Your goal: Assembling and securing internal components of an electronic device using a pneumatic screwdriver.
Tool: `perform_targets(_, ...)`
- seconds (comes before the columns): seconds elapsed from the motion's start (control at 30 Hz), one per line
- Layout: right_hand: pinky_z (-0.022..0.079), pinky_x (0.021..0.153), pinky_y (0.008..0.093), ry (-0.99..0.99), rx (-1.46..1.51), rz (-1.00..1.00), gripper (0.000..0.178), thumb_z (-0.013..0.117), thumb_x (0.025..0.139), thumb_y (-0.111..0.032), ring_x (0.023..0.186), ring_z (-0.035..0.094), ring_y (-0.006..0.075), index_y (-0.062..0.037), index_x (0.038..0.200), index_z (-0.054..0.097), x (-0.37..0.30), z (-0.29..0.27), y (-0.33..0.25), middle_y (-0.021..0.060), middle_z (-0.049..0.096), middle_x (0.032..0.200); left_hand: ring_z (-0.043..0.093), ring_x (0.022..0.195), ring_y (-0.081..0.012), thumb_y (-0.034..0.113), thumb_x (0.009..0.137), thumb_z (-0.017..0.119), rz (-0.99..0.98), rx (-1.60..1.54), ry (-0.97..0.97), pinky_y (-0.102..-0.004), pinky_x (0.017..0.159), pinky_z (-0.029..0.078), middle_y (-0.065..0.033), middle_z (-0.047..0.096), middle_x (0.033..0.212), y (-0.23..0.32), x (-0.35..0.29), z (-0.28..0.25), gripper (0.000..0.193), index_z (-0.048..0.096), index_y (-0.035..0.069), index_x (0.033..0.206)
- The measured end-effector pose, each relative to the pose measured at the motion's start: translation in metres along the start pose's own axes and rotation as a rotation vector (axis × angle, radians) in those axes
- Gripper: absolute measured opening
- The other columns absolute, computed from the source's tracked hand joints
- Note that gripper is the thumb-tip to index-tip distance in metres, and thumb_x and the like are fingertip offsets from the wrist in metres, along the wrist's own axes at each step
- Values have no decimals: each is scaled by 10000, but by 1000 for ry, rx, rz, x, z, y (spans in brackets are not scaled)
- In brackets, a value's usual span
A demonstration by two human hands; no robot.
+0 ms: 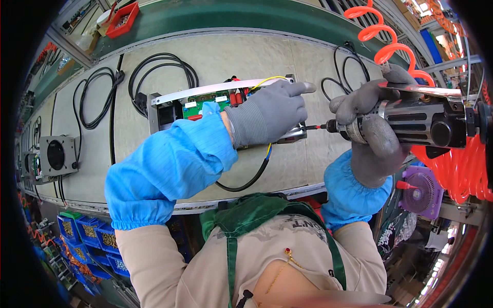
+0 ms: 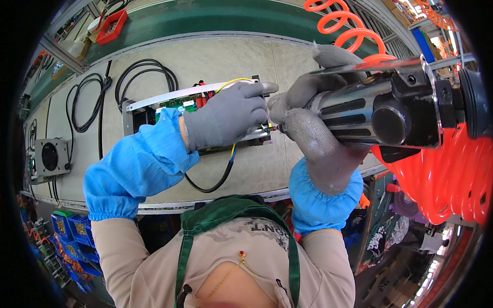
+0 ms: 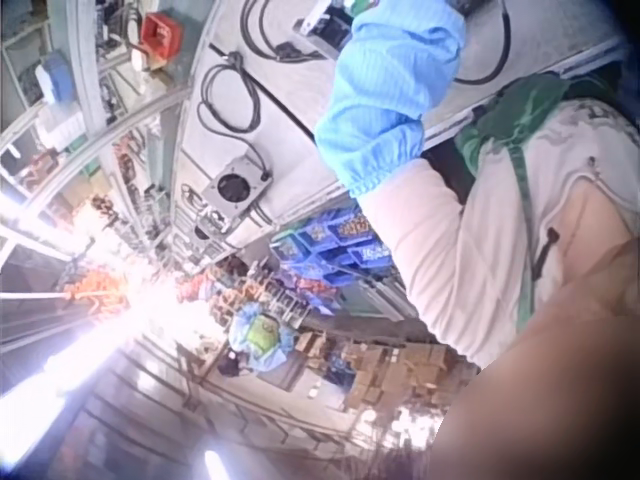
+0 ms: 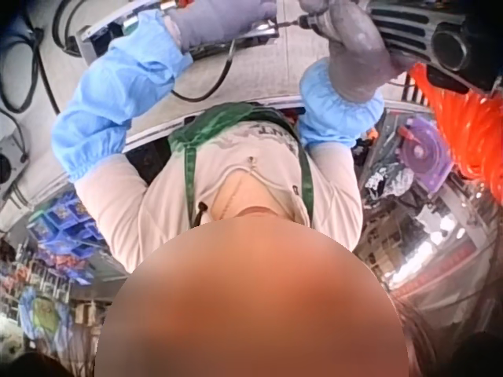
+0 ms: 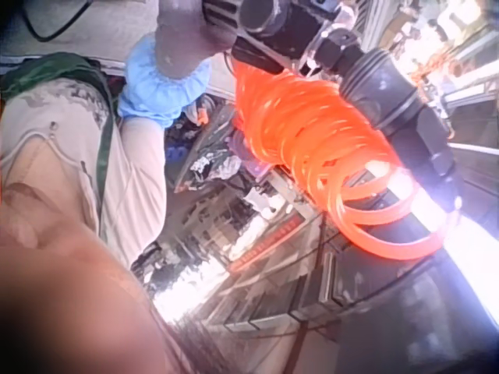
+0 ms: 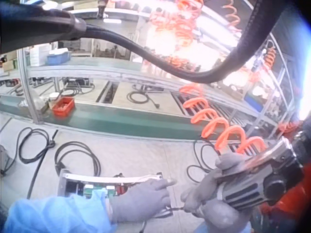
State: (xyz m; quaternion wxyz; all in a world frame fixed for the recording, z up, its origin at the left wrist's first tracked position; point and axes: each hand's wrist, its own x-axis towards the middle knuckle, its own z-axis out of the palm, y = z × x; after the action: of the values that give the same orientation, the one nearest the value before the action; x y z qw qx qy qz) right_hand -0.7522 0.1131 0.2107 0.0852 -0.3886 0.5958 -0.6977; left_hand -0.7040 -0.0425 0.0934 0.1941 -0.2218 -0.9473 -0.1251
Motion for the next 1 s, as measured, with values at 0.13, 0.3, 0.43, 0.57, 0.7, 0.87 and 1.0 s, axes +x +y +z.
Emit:
perform_targets(0.13, 528, 677, 430, -114, 115, 0, 670, 618, 718, -90, 621, 592, 213, 26, 1328, 368, 12, -1, 5, 87, 530, 735, 472, 1223, -221, 193, 795, 595, 11, 10, 57, -376, 961, 420, -48, 635, 966, -2, 0, 4, 148, 666, 110, 895)
perform_targets(0.3, 529, 677, 416, -208, -47, 0, 673, 581, 701, -66, 626, 594, 212, 37, 1332, 369, 12, -5, 10, 101, 544, 732, 520, 1158, -207, 199, 782, 600, -10, 16, 91, -357, 922, 447, -42, 639, 947, -2, 0, 4, 151, 670, 119, 890)
perform_targets(0.43, 514, 685, 410, -82, 284, -2, 652, 566, 734, -79, 597, 552, 185, 6, 1348, 361, 0, -8, 18, 55, 486, 711, 569, 1058, -208, 202, 775, 605, 8, 15, 44, -350, 865, 474, -45, 646, 923, -4, 1, 3, 152, 674, 119, 881)
perform_targets(0.57, 452, 677, 391, -90, 142, -220, 594, 550, 780, -95, 550, 444, 141, -60, 1346, 373, -14, -20, 16, 6, 389, 700, 574, 1029, -220, 190, 775, 601, 8, -32, 12, -345, 841, 479, -65, 649, 903, -5, 4, -9, 166, 673, 101, 894)
perform_targets(0.7, 432, 675, 389, -21, 158, -206, 579, 555, 789, -99, 535, 409, 133, -95, 1339, 374, -24, -25, 16, -4, 367, 691, 596, 978, -281, 184, 790, 609, -139, -196, -265, -385, 792, 502, -96, 640, 926, -11, 25, -28, 146, 662, 90, 889)
perform_targets(0.87, 486, 544, 425, 58, 120, -254, 668, 745, 755, -178, 514, 529, 234, -88, 1322, 403, -37, -18, 13, 85, 509, 725, 594, 922, -285, 221, 807, 607, -79, -153, -412, -402, 759, 496, -71, 596, 954, -19, 45, -24, 172, 641, 143, 957)
perform_targets(1.0, 484, 498, 446, -105, 100, -318, 655, 800, 740, -296, 474, 523, 251, -77, 1241, 440, -30, -19, 13, 83, 468, 620, 605, 953, -221, 223, 820, 613, 1, -34, -202, -368, 770, 510, -29, 610, 952, -21, 26, -8, 175, 670, 149, 968)
